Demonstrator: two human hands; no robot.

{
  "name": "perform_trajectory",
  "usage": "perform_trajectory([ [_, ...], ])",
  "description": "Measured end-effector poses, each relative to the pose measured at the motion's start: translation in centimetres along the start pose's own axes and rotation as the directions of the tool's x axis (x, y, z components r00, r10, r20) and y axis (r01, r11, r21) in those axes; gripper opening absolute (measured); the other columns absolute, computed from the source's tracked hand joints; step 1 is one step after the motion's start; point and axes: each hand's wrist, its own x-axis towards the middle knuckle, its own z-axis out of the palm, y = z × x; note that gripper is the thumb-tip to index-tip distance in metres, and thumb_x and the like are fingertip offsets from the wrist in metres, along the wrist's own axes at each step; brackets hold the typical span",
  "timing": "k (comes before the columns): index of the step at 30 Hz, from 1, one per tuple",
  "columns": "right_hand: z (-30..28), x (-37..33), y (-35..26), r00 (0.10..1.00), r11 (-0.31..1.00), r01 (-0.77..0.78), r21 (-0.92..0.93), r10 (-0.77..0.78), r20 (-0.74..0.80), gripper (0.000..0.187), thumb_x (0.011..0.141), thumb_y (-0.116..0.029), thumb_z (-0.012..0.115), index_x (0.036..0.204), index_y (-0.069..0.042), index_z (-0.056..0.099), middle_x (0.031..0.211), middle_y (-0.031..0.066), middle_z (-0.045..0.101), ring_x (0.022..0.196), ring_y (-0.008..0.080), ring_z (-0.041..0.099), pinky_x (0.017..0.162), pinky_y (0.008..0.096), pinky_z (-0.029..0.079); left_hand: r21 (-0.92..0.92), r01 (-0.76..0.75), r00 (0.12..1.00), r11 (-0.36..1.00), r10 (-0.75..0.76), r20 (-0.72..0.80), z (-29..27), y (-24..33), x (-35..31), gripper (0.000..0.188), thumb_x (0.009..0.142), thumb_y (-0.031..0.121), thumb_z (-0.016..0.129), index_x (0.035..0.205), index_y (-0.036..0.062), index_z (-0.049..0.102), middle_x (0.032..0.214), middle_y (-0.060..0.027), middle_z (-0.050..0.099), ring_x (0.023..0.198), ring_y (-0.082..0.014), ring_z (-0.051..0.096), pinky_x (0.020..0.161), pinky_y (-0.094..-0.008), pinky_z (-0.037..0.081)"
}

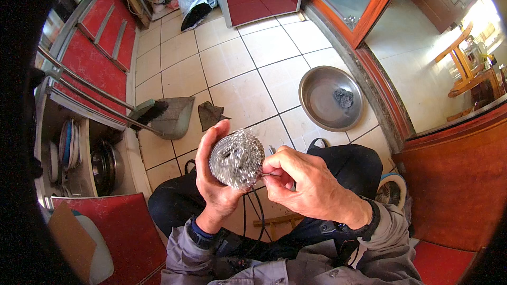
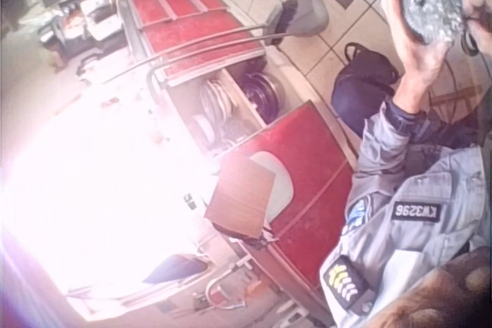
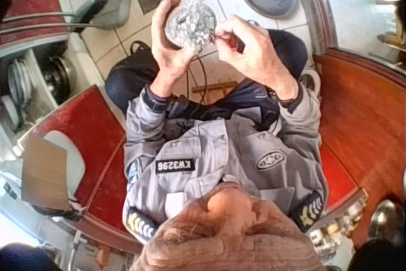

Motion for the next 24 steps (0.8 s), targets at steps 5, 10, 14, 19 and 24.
perform_trajectory([
  [5, -0.2, 0.1, -0.1, 0.995, 0.997, -0.077, 0.014, 0.076, 0.056, 0.022, 0.084, 0.006, 0.074, 0.102, 0.001, 0.061, 0.084, 0.0067, 0.063, 0.070, 0.0137, 0.064, 0.063, 0.0278, 0.053, -0.090, 0.183, 0.976, 0.979, -0.170, 0.135, -0.3, 0.0, -0.2, 0.082, 0.071, 0.007, 0.093, 0.142, -0.0036, 0.054, 0.146, -0.0200, 0.055, 0.133, -0.0294, 0.056, 0.112, -0.0416, 0.047],
  [10, 0.6, -0.3, 0.4, 0.996, 0.996, -0.089, 0.017, 0.089, -0.023, 0.023, 0.088, 0.002, 0.074, 0.105, 0.000, 0.058, 0.082, 0.0063, 0.063, 0.067, 0.0135, 0.063, 0.060, 0.0285, 0.052, 0.213, -0.118, 0.987, 0.970, 0.090, 0.135, -0.9, 0.1, 0.1, 0.078, 0.071, 0.003, 0.093, 0.138, -0.0050, 0.056, 0.139, -0.0228, 0.060, 0.130, -0.0331, 0.059, 0.111, -0.0434, 0.048],
  [14, 1.6, -1.2, 0.3, 0.982, 0.975, -0.170, 0.141, 0.180, -0.061, 0.023, 0.087, 0.003, 0.075, 0.103, 0.002, 0.059, 0.085, 0.0069, 0.065, 0.072, 0.0122, 0.065, 0.065, 0.0268, 0.053, 0.404, -0.333, 0.943, 0.852, 0.310, 0.124, -0.5, 0.2, 0.1, 0.076, 0.069, -0.003, 0.088, 0.138, -0.0071, 0.054, 0.131, -0.0278, 0.063, 0.124, -0.0424, 0.063, 0.106, -0.0472, 0.052],
  [19, 1.2, -1.5, 0.7, 0.994, 0.983, -0.101, 0.151, 0.106, -0.024, 0.024, 0.088, 0.002, 0.075, 0.105, 0.000, 0.058, 0.082, 0.0063, 0.066, 0.069, 0.0115, 0.065, 0.061, 0.0269, 0.053, 0.273, -0.163, 0.985, 0.948, 0.139, 0.106, -0.5, -0.3, -0.3, 0.092, 0.071, 0.003, 0.091, 0.150, -0.0045, 0.044, 0.144, -0.0276, 0.054, 0.136, -0.0401, 0.054, 0.113, -0.0471, 0.048],
  [24, 0.6, -1.4, 0.5, 0.996, 0.991, -0.090, 0.095, 0.090, 0.010, 0.025, 0.089, 0.000, 0.074, 0.106, -0.002, 0.055, 0.079, 0.0070, 0.064, 0.064, 0.0134, 0.063, 0.059, 0.0286, 0.052, -0.174, 0.163, 0.983, 0.971, -0.145, 0.113, -0.1, -1.2, -0.9, 0.100, 0.068, 0.005, 0.094, 0.154, -0.0008, 0.042, 0.154, -0.0199, 0.046, 0.142, -0.0337, 0.049, 0.117, -0.0461, 0.043],
])
